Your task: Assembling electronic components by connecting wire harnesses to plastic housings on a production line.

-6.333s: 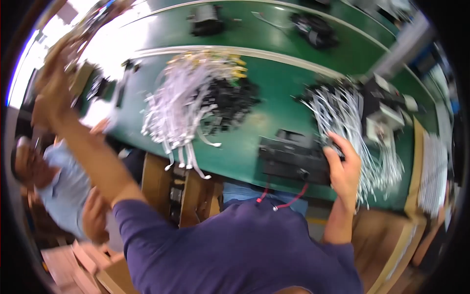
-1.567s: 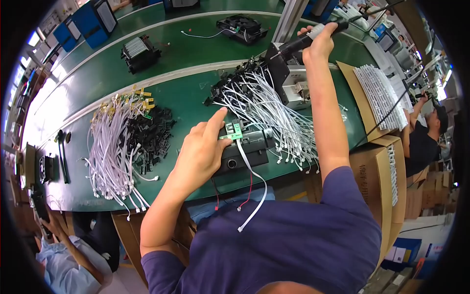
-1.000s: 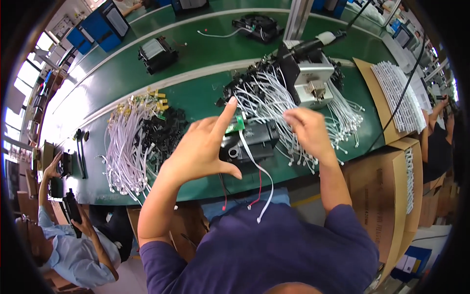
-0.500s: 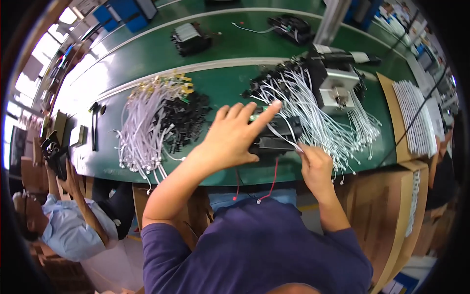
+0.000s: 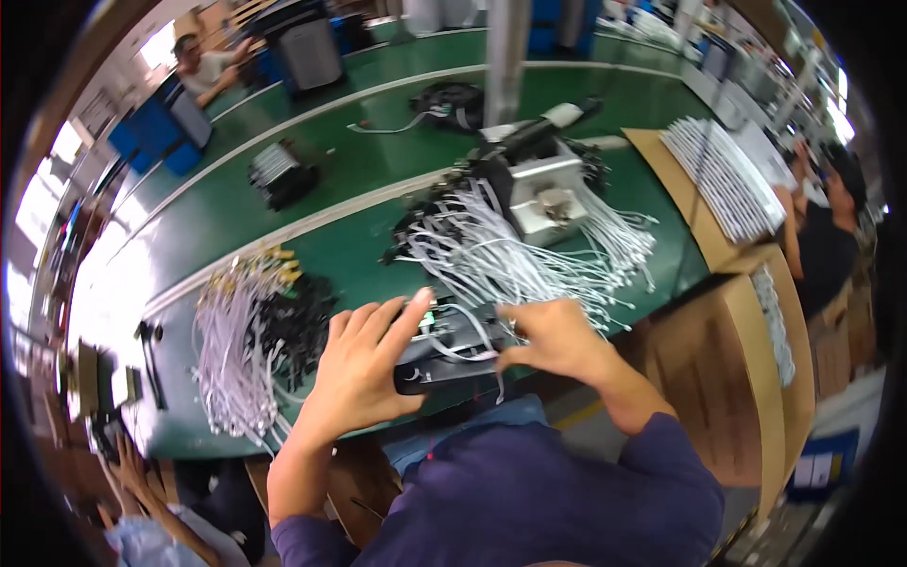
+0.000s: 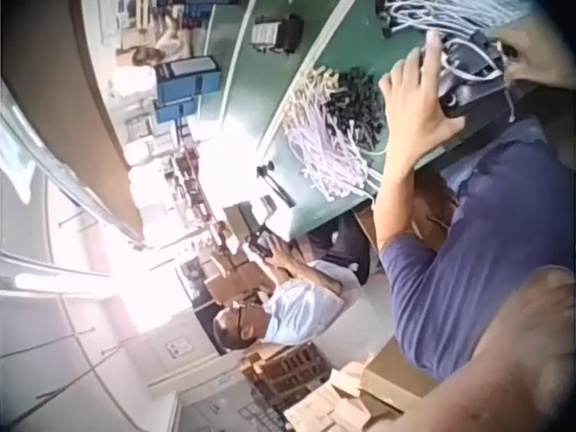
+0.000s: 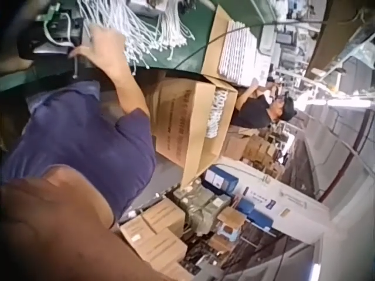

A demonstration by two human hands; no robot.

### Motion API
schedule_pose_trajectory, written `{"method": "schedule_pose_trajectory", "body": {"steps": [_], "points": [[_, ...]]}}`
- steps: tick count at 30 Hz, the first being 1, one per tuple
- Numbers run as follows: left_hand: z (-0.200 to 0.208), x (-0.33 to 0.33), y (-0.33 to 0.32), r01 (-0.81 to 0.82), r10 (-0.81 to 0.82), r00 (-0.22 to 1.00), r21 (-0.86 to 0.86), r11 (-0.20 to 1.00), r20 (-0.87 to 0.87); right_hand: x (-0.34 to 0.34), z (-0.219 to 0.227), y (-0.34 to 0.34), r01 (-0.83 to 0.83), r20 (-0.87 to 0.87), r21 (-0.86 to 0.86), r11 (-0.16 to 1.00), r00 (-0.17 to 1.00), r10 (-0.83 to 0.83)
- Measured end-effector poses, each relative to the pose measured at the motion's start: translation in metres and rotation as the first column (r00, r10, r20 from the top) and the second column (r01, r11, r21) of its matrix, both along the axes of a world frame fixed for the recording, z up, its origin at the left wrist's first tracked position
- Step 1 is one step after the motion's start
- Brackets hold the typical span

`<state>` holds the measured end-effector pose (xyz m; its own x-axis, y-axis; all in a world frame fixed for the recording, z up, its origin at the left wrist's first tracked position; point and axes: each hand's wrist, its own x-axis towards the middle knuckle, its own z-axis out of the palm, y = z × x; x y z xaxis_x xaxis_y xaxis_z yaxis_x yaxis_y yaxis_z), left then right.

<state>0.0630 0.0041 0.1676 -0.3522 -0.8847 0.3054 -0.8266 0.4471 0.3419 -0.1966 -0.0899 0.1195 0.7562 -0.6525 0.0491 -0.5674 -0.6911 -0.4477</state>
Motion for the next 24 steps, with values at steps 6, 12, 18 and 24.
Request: {"method": "schedule_pose_trajectory", "body": {"steps": [6,12,18,24], "points": [[0.05,0.018,0.009,0.131,-0.14,0.988,-0.118,0.984,-0.069,0.011,0.018,-0.038,-0.369,0.363,0.413,0.833,0.905,0.222],[0.064,0.092,0.029,-0.379,0.227,0.925,-0.682,0.626,-0.305,0.115,0.103,-0.071,-0.395,0.604,0.013,0.918,0.735,0.308],[-0.041,0.176,0.037,-0.753,0.511,0.515,-0.079,0.654,-0.688,0.339,0.135,-0.131,0.159,0.63,-0.748,0.644,0.475,0.615],[-0.087,0.194,0.018,-0.544,0.554,0.795,0.114,0.831,-0.245,0.559,0.049,-0.207,-0.001,0.349,-0.853,0.523,0.743,0.571]]}}
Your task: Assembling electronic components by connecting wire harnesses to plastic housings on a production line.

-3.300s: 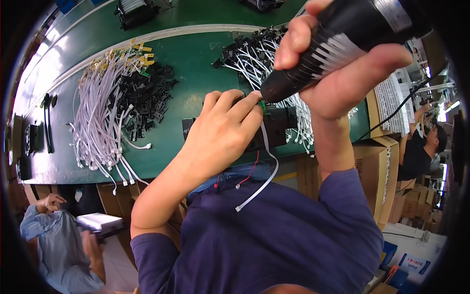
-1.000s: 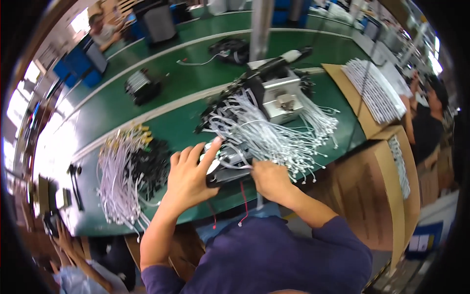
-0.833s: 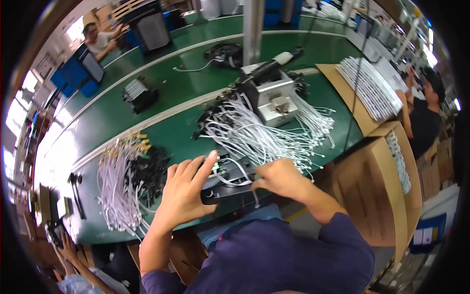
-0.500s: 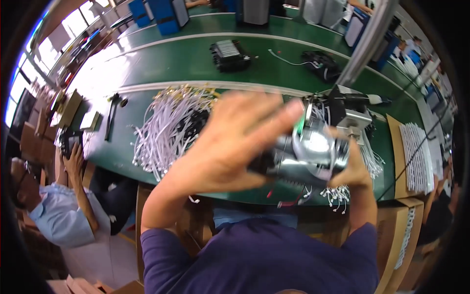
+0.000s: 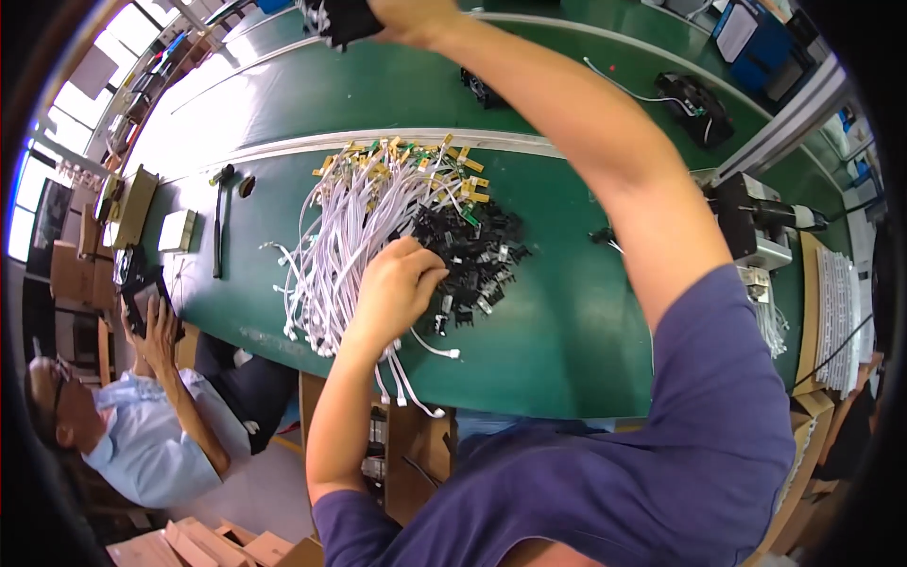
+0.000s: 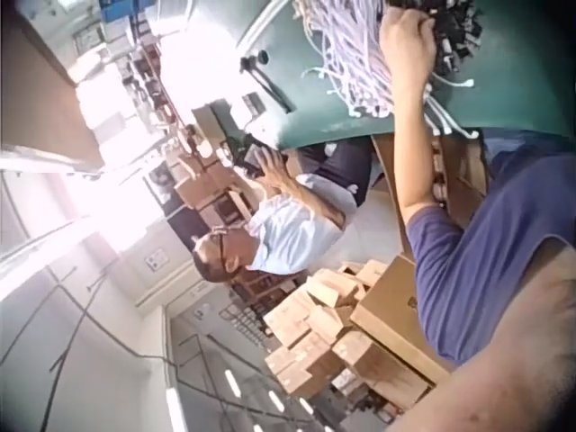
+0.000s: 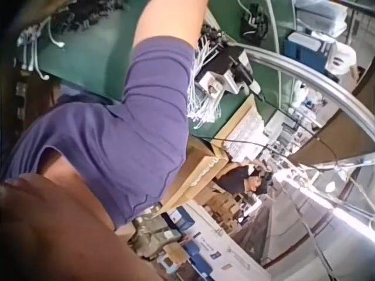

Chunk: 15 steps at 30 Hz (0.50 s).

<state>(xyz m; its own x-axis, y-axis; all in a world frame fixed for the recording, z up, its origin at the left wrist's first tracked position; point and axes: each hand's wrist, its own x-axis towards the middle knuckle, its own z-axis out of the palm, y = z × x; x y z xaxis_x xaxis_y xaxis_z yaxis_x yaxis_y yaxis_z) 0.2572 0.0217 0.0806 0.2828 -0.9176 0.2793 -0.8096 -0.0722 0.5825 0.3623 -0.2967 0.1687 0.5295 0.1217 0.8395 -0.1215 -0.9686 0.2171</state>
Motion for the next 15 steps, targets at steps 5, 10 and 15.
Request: {"method": "schedule_pose_trajectory", "body": {"steps": [5,10,15], "points": [[-0.003,0.019,-0.006,0.033,-0.034,0.999,0.073,0.997,0.011,0.092,-0.105,0.02,0.349,-0.364,-0.12,0.929,0.856,-0.368],[-0.014,0.023,-0.041,0.178,-0.181,0.983,0.083,0.981,0.039,0.122,-0.117,0.053,0.705,-0.595,-0.345,0.62,0.346,-0.725],[-0.032,0.005,-0.077,0.322,-0.332,0.915,0.081,0.943,0.231,0.029,-0.029,0.06,0.47,-0.869,0.075,0.879,0.464,-0.174]]}}
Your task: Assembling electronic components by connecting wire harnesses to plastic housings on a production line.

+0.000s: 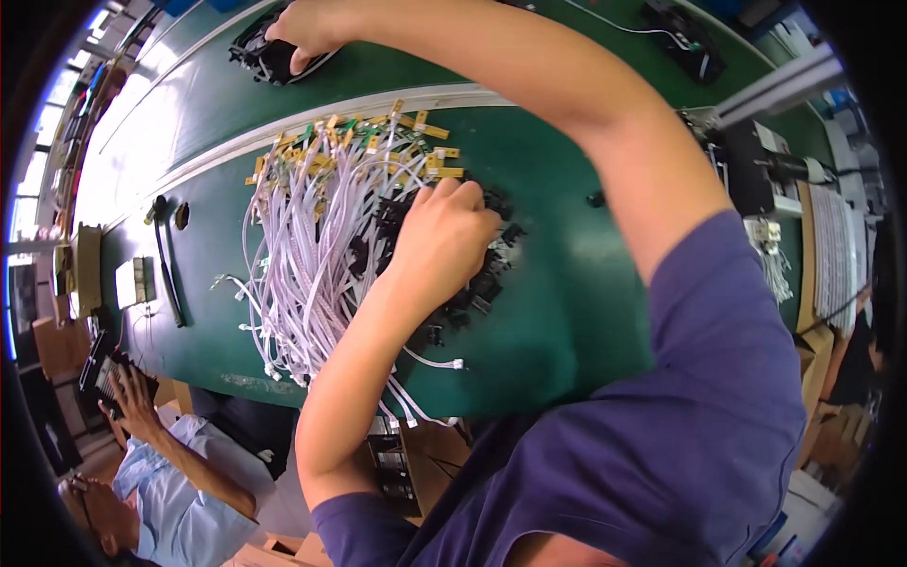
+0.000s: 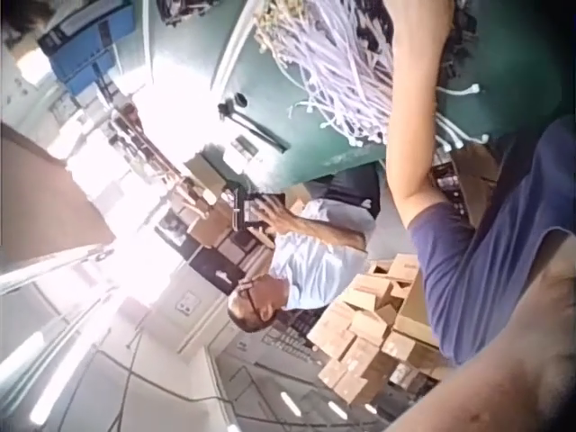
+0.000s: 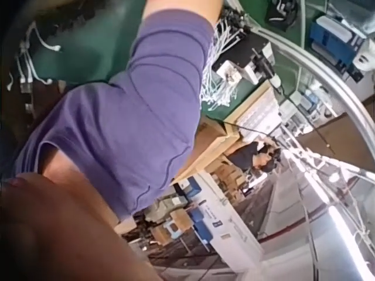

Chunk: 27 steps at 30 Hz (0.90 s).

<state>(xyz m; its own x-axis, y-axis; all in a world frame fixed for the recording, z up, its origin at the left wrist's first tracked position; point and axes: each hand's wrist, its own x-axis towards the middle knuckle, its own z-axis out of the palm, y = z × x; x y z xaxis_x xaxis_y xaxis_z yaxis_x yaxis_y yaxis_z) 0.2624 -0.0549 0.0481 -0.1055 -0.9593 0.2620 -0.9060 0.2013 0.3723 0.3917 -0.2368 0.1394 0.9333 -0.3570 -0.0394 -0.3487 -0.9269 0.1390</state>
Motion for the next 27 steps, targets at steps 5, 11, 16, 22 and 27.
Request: {"method": "schedule_pose_trajectory", "body": {"steps": [5,11,16,22,27], "points": [[-0.01,-0.038,-0.031,0.003,-0.024,0.977,0.101,0.995,0.212,-0.214,0.04,-0.012,-0.369,0.508,0.058,0.928,0.811,0.291],[-0.02,-0.047,-0.015,-0.076,0.059,0.978,0.078,0.994,0.201,-0.489,0.031,-0.019,0.066,0.925,0.371,0.926,0.065,-0.375],[-0.012,-0.053,-0.014,-0.033,0.036,0.999,-0.093,0.995,0.024,-0.692,-0.026,-0.04,0.661,0.837,0.407,0.63,0.007,-0.547],[-0.006,-0.069,-0.002,-0.216,0.215,0.902,0.04,0.976,-0.374,-0.737,-0.097,-0.088,0.806,0.406,0.323,0.496,0.355,-0.842],[-0.015,-0.08,0.012,-0.238,0.237,0.674,0.098,0.966,-0.7,-0.709,-0.093,-0.091,0.85,0.322,0.271,0.452,0.362,-0.875]]}}
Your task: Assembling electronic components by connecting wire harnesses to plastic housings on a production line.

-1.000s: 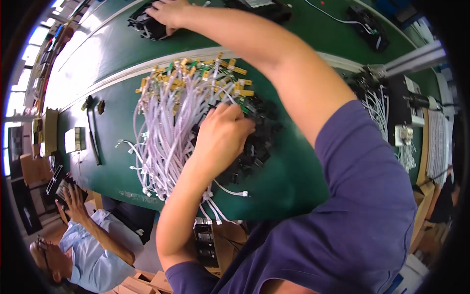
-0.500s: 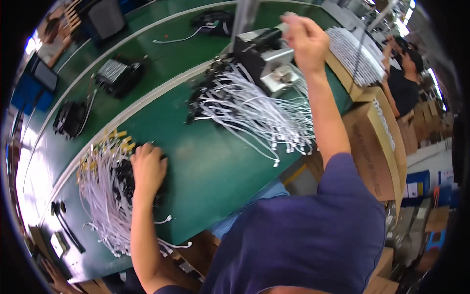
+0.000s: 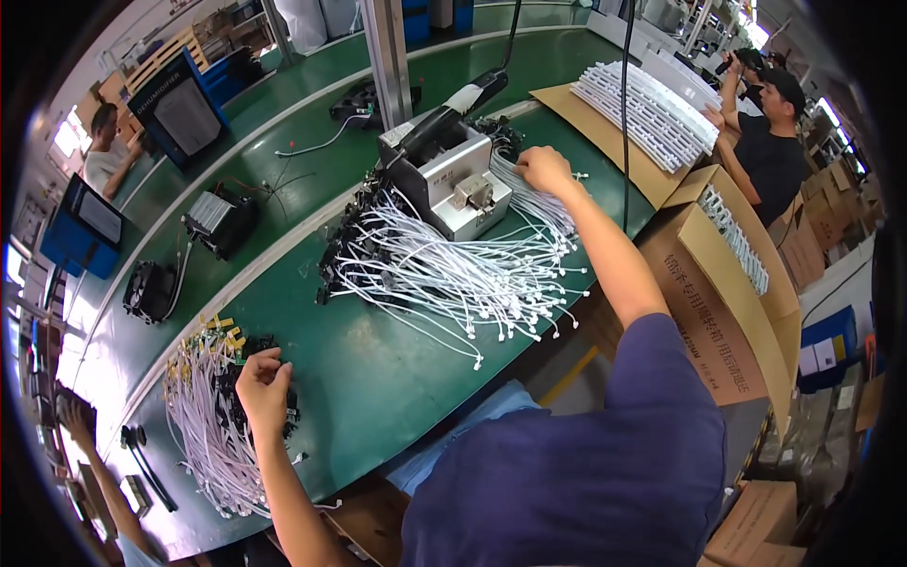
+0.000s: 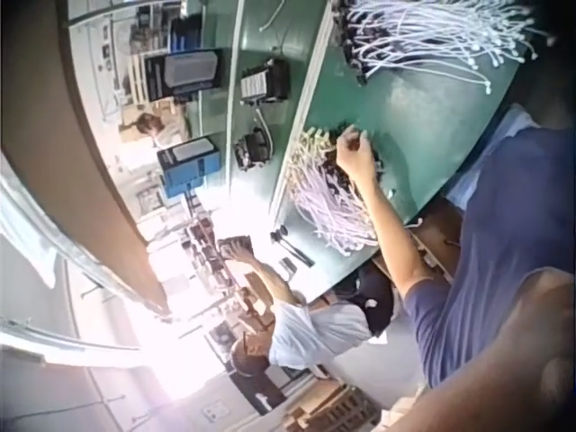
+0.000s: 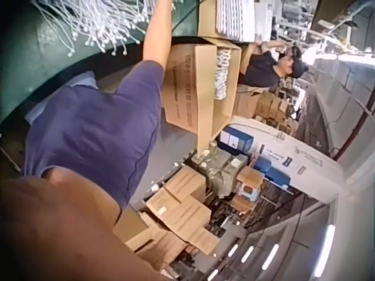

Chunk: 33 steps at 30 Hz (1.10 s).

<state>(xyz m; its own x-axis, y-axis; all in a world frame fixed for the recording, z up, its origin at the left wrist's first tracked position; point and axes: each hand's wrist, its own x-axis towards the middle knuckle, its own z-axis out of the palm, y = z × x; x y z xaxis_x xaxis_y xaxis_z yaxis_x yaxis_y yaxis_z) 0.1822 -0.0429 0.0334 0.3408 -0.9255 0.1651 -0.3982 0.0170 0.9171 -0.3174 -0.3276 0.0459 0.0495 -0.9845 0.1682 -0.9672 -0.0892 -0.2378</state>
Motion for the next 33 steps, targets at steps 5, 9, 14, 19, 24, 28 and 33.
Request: {"method": "schedule_pose_trajectory", "body": {"steps": [5,9,14,19,24,28,33], "points": [[0.01,-0.024,0.006,-0.002,0.023,0.987,0.131,0.991,-0.158,-0.017,0.03,-0.005,0.008,0.029,-0.03,1.0,1.0,-0.007],[0.008,-0.031,0.007,-0.003,0.039,0.964,0.139,0.99,-0.261,-0.021,0.037,-0.011,-0.045,-0.275,-0.145,0.988,0.962,0.003],[0.007,-0.049,0.004,0.011,0.038,0.824,0.082,0.997,-0.566,-0.03,0.043,-0.018,-0.12,0.44,-0.13,0.984,0.882,0.166],[0.014,-0.072,-0.004,0.117,-0.073,0.822,0.042,0.992,-0.564,-0.044,0.089,-0.007,0.124,0.735,-0.536,0.835,0.556,0.389],[0.022,-0.11,0.007,-0.045,-0.02,0.968,-0.249,0.968,-0.252,0.049,0.113,0.108,-0.068,0.922,-0.378,0.923,0.057,0.382],[0.053,-0.163,0.02,0.004,-0.028,0.998,-0.361,0.933,-0.061,0.139,0.068,0.217,-0.544,0.988,-0.082,0.835,0.063,0.138],[0.054,-0.177,0.049,0.097,-0.057,0.789,0.033,0.995,-0.612,0.197,0.008,0.271,-0.675,0.984,-0.165,0.719,-0.065,0.165]]}}
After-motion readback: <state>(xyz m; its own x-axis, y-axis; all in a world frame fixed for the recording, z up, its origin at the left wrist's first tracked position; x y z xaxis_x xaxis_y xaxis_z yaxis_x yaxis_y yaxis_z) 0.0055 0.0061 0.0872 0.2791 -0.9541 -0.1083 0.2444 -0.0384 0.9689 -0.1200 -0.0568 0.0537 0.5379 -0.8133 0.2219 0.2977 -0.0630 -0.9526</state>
